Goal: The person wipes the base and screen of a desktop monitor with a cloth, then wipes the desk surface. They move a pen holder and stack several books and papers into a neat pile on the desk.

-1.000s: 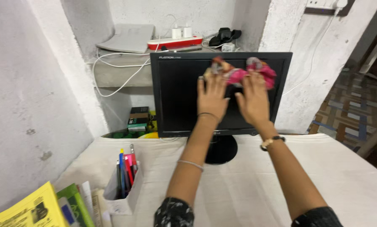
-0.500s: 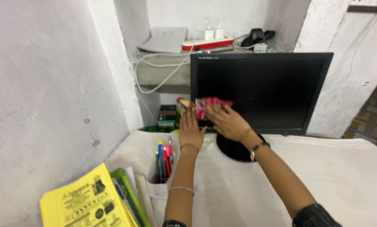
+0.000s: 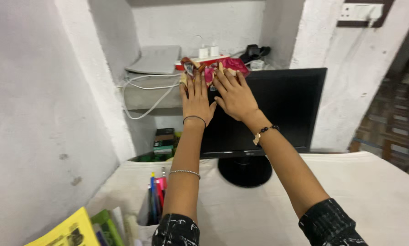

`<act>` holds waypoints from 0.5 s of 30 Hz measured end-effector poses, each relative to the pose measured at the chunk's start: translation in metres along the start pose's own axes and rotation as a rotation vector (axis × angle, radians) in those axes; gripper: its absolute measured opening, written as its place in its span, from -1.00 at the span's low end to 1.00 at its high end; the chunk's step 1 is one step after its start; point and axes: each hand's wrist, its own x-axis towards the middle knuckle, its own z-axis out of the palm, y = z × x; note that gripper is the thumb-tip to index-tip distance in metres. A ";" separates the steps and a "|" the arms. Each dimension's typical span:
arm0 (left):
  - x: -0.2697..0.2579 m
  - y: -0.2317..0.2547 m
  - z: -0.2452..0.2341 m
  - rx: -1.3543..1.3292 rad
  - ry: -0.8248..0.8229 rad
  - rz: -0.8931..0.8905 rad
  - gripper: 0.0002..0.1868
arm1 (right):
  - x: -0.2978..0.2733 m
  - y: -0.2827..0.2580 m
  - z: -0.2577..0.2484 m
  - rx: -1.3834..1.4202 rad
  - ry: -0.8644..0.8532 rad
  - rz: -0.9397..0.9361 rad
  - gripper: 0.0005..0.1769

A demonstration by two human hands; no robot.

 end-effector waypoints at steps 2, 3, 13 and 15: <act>0.004 0.024 0.001 0.003 -0.035 0.067 0.13 | -0.018 0.027 0.000 -0.029 -0.019 0.022 -0.24; 0.009 0.041 0.002 -0.003 -0.041 0.090 0.12 | -0.027 0.041 -0.001 -0.043 -0.025 0.032 -0.23; 0.049 0.224 0.039 -0.106 0.035 0.235 -0.03 | -0.135 0.163 0.002 -0.050 -0.001 0.292 -0.33; 0.044 0.251 0.054 -0.139 0.029 0.269 -0.01 | -0.163 0.178 0.008 -0.051 0.007 0.357 -0.34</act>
